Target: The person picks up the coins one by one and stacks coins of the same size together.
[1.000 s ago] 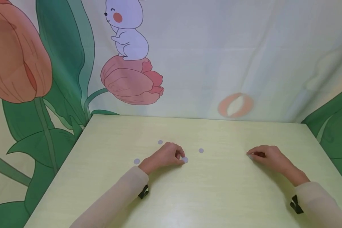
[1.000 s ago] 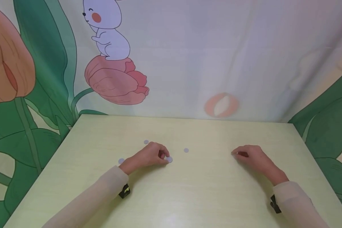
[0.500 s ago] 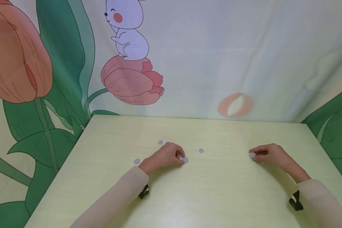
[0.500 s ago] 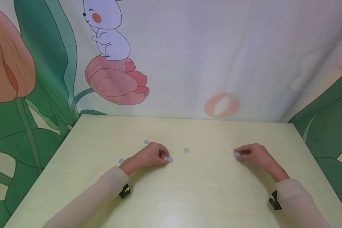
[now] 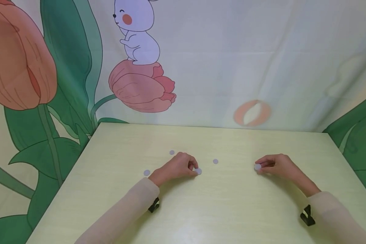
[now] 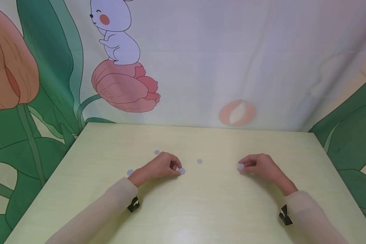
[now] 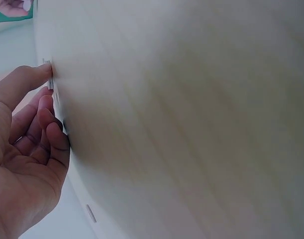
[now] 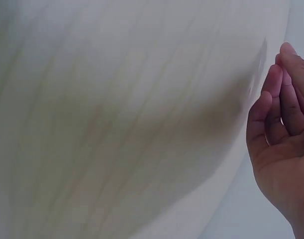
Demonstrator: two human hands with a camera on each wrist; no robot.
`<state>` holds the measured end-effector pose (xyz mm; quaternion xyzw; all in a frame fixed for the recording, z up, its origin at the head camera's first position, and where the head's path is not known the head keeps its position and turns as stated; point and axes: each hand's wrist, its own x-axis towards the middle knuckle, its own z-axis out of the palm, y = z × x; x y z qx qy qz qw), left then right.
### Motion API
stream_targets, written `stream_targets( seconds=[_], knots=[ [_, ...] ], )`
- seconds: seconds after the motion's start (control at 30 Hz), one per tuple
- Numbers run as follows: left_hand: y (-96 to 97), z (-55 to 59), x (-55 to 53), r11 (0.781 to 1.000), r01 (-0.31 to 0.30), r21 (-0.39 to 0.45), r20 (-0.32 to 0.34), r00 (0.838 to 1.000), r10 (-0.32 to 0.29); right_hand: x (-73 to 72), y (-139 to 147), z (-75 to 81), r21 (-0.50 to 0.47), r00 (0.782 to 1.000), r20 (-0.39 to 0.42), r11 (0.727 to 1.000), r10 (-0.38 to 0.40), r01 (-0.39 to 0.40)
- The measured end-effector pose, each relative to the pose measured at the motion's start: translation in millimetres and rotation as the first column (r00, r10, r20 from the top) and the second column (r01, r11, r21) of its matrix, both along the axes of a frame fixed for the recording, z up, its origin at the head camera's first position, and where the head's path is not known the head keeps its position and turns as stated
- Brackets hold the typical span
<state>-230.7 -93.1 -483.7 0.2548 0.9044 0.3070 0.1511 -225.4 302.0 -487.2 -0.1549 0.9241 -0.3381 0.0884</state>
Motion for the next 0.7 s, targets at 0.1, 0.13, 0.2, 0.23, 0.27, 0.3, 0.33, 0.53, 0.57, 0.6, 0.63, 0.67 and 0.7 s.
stream_targets(
  seconds=[0.1,0.13,0.2,0.23,0.27,0.3,0.33,0.53,0.57,0.6,0.63,0.67,0.7],
  knots=[
    [-0.3,-0.3,0.1,1.0,0.002,0.006,-0.003,1.0,-0.002,-0.3,-17.6,1.3,-0.05,0.999,0.028,0.999,0.02,-0.018],
    [-0.4,-0.5,0.1,1.0,0.002,0.009,-0.007,1.0,-0.002,-0.3,-24.1,1.8,-0.068,0.999,0.036,0.997,0.029,-0.026],
    [-0.6,-1.0,0.4,1.0,0.001,0.019,-0.012,1.0,-0.001,-0.1,-37.0,1.7,-0.093,0.998,0.047,0.995,0.05,-0.045],
    [-0.5,-1.3,0.5,1.0,0.001,0.021,-0.014,1.0,0.0,0.0,-43.6,1.5,-0.104,0.997,0.049,0.993,0.065,-0.06],
    [-0.5,-1.4,0.7,1.0,0.0,0.024,-0.016,1.0,0.0,0.3,-50.2,1.1,-0.113,0.996,0.05,0.991,0.078,-0.072],
    [-0.5,-1.6,0.7,1.0,0.0,0.027,-0.018,1.0,0.0,0.5,-56.7,0.4,-0.12,0.995,0.048,0.989,0.092,-0.086],
    [-0.6,-1.7,0.7,1.0,0.0,0.029,-0.018,1.0,0.001,0.9,-63.1,-0.3,-0.124,0.993,0.043,0.987,0.109,-0.103],
    [-1.2,-2.2,0.2,1.0,-0.004,0.026,-0.012,1.0,0.004,3.5,-99.9,-3.0,-0.152,0.984,0.012,0.973,0.18,-0.176],
    [-1.3,-2.3,0.2,1.0,-0.004,0.025,-0.012,1.0,0.004,3.4,-105.3,-3.6,-0.152,0.983,0.003,0.972,0.183,-0.181],
    [-1.3,-2.5,0.1,1.0,-0.004,0.024,-0.014,1.0,0.005,3.1,-110.2,-4.2,-0.153,0.983,-0.006,0.971,0.186,-0.185],
    [-1.3,-2.4,0.2,1.0,-0.005,0.022,-0.015,1.0,0.005,2.8,-114.8,-5.0,-0.153,0.983,-0.017,0.971,0.185,-0.185],
    [-1.2,-2.5,0.3,1.0,-0.007,0.02,-0.016,1.0,0.007,2.1,-119.1,-5.7,-0.152,0.982,-0.028,0.97,0.187,-0.189],
    [-1.1,-2.6,0.5,1.0,-0.006,0.019,-0.018,1.0,0.006,1.6,-123.0,-6.5,-0.154,0.982,-0.036,0.969,0.188,-0.191]
  ],
)
